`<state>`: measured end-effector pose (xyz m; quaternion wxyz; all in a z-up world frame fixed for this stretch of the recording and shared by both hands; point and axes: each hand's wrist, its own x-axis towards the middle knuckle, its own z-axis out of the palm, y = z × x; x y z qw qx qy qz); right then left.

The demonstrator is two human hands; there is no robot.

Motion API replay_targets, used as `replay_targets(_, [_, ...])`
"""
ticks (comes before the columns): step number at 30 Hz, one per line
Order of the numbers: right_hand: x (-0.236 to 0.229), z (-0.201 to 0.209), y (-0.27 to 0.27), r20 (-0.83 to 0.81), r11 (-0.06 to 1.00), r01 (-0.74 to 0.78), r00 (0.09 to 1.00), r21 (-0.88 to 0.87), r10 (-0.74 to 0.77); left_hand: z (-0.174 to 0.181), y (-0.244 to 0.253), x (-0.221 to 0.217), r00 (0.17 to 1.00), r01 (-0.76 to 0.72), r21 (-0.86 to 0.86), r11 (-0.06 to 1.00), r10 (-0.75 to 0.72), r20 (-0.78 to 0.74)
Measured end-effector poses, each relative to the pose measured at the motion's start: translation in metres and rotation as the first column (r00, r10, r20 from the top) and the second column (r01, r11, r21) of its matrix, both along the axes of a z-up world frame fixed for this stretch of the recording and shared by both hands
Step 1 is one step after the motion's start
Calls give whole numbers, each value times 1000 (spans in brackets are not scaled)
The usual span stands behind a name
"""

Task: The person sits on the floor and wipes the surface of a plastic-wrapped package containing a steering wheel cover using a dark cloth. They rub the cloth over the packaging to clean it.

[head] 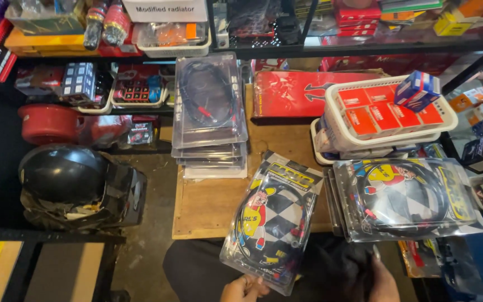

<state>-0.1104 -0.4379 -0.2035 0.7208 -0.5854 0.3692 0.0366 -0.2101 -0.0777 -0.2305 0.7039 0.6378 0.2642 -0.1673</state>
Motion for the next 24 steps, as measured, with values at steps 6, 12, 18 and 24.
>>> replay_targets(6, [14,73,27,143,923,-19,989,385,-39,43,24,23,999,4,55,999,-7,40])
replay_targets(12, [23,173,25,332,953,-24,940,301,-81,69,40,27,995,-58,118,991,48,84])
replay_targets(18, [25,295,76,635,865,-20,688,501,-352,102,24,22,973,-229,-40,972,229,-22])
replay_targets(24, [28,273,106,633,890,-213,767,403,-103,134,25,25,969,-213,169,962,185,165])
